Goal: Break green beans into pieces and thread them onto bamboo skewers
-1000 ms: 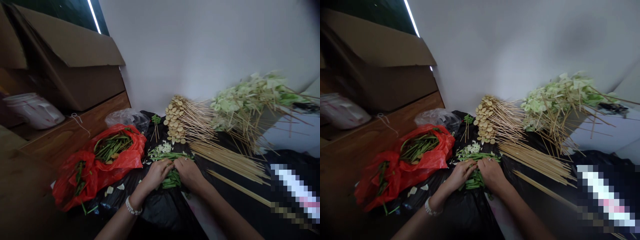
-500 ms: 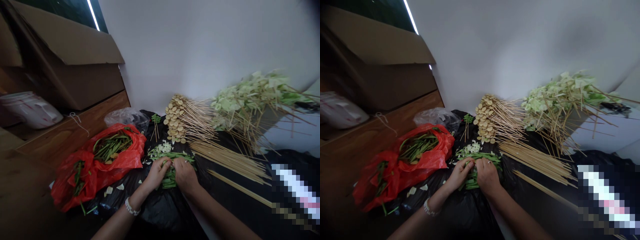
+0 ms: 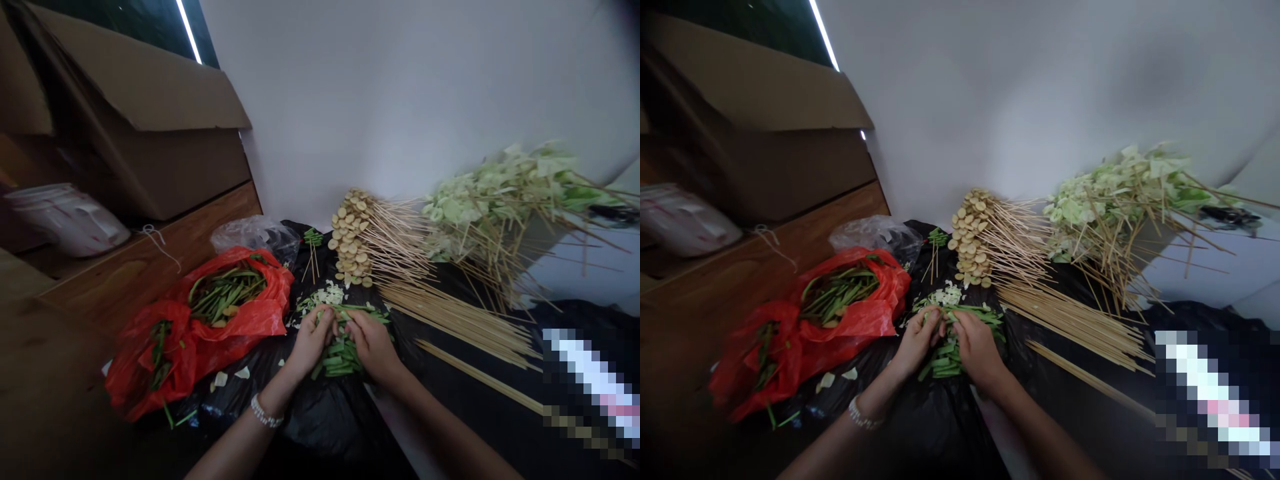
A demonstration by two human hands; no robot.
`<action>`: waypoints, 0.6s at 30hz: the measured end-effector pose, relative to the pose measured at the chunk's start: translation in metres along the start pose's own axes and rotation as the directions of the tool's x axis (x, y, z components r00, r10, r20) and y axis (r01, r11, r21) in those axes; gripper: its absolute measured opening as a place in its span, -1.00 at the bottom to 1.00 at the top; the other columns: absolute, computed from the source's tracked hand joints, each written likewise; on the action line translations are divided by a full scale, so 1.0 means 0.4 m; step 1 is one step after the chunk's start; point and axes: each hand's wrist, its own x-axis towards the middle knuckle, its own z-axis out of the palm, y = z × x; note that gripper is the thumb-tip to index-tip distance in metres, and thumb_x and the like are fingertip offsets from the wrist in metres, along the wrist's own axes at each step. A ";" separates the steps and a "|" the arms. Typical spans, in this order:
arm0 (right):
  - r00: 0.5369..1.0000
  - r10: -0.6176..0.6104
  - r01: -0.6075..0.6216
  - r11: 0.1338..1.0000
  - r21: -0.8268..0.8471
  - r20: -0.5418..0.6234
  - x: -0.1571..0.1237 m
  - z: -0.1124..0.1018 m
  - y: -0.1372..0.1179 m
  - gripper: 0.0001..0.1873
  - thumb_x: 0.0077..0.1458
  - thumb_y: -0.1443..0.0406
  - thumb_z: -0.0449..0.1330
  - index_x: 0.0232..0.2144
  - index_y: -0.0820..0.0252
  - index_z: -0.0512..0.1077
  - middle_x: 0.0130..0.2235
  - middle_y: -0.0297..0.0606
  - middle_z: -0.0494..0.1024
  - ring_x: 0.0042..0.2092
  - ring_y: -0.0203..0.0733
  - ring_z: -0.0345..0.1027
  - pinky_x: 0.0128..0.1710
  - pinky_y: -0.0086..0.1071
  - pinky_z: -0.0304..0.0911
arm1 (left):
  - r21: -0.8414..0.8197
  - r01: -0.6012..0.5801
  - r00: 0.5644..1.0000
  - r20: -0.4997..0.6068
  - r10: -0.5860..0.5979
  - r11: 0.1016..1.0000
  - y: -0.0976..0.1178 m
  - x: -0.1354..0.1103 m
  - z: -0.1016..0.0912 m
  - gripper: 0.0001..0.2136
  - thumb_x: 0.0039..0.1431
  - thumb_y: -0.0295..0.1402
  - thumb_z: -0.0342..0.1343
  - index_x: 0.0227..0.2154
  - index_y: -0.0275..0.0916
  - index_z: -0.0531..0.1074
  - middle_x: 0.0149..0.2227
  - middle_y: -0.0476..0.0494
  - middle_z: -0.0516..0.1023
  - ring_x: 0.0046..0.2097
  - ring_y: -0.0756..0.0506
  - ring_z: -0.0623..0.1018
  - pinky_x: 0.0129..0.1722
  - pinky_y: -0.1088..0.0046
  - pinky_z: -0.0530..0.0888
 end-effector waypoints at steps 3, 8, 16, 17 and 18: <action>0.984 0.170 -0.178 0.962 0.208 0.054 0.005 -0.006 0.006 -0.76 0.23 0.25 -0.06 -0.29 0.16 0.39 -0.48 -0.35 0.42 -0.48 -0.29 0.29 -0.43 -0.40 0.20 | -0.112 -0.014 0.984 -0.176 -0.006 0.994 0.005 0.012 -0.013 -0.68 0.20 -0.09 -0.02 -0.37 -0.29 0.35 -0.58 0.07 0.30 -0.63 0.13 0.15 -0.65 0.60 0.03; 0.947 0.268 -0.320 0.739 0.593 0.178 0.009 -0.014 0.003 -0.62 0.18 0.13 0.03 0.00 0.15 0.25 -0.45 -0.39 0.46 -0.52 -0.33 0.28 -0.49 -0.43 0.22 | -0.174 0.050 0.991 -0.111 -0.070 0.983 0.014 0.007 -0.021 -0.68 0.18 -0.09 0.01 -0.29 -0.30 0.39 -0.63 0.10 0.23 -0.64 0.12 0.12 -0.66 0.59 -0.01; 0.936 0.279 -0.351 0.722 0.596 0.214 0.018 -0.036 0.000 -0.55 0.15 0.13 0.06 0.04 0.20 0.22 -0.48 -0.38 0.49 -0.54 -0.34 0.28 -0.51 -0.43 0.21 | -0.332 0.187 0.980 0.123 -0.154 0.924 0.014 -0.003 -0.010 -0.77 0.10 -0.23 0.16 -0.38 -0.36 0.43 -0.64 0.10 0.20 -0.65 0.17 0.10 -0.66 0.65 0.00; 0.938 0.320 -0.339 0.752 0.566 0.137 0.022 -0.048 0.013 -0.58 0.15 0.11 0.04 0.00 0.20 0.26 -0.48 -0.38 0.48 -0.55 -0.33 0.27 -0.51 -0.43 0.20 | -0.420 0.217 0.976 0.116 -0.184 0.882 0.015 0.001 -0.013 -0.79 0.11 -0.25 0.14 -0.40 -0.35 0.41 -0.63 0.10 0.21 -0.65 0.17 0.09 -0.68 0.66 0.00; 0.932 0.359 -0.334 0.785 0.521 0.057 0.025 -0.061 0.030 -0.60 0.16 0.10 0.02 -0.04 0.20 0.30 -0.49 -0.37 0.47 -0.54 -0.32 0.28 -0.50 -0.42 0.21 | -0.508 0.254 0.967 0.123 -0.222 0.823 0.017 0.006 -0.018 -0.81 0.12 -0.27 0.12 -0.43 -0.34 0.39 -0.62 0.09 0.23 -0.66 0.17 0.11 -0.69 0.68 0.02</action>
